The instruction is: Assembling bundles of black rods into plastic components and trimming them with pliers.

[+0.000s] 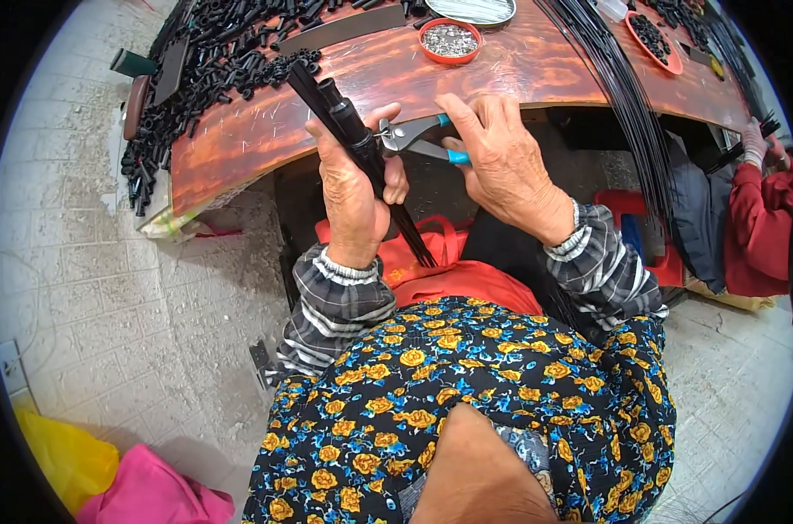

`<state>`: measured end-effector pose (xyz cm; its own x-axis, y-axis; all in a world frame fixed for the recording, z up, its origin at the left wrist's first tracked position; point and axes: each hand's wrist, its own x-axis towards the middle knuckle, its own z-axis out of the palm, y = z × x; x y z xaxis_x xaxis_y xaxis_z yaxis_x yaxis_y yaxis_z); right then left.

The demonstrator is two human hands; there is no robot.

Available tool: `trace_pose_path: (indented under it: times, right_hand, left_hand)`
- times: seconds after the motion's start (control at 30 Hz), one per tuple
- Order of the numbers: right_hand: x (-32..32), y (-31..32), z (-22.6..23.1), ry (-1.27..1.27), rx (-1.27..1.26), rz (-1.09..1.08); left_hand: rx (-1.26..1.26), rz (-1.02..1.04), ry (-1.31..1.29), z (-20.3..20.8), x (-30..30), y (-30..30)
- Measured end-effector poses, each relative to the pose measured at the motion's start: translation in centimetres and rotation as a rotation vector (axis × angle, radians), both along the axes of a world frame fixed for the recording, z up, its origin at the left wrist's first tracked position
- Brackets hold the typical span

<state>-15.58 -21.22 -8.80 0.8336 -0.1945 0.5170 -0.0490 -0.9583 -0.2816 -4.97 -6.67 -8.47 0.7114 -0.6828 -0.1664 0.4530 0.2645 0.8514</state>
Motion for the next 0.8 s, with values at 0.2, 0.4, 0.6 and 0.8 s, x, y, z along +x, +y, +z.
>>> trace_pose_path:
  times: [0.2, 0.4, 0.6, 0.8]
  right_hand:
    - [0.2, 1.8, -1.4, 0.014, 0.162, -0.028]
    - [0.3, 2.1, -0.7, 0.065, 0.221, -0.048]
    - [0.7, 1.2, -1.0, 0.021, 0.061, -0.096]
    - [1.0, 0.3, -0.3, 0.057, -0.004, -0.065]
  left_hand:
    - [0.022, 0.058, -0.035, 0.0, -0.3, -0.5]
    - [0.031, 0.144, -0.022, 0.1, -0.3, -0.6]
    - [0.048, 0.157, -0.007, 0.3, -0.2, -0.9]
    - [0.041, 0.141, 0.005, 0.1, -0.1, -0.7]
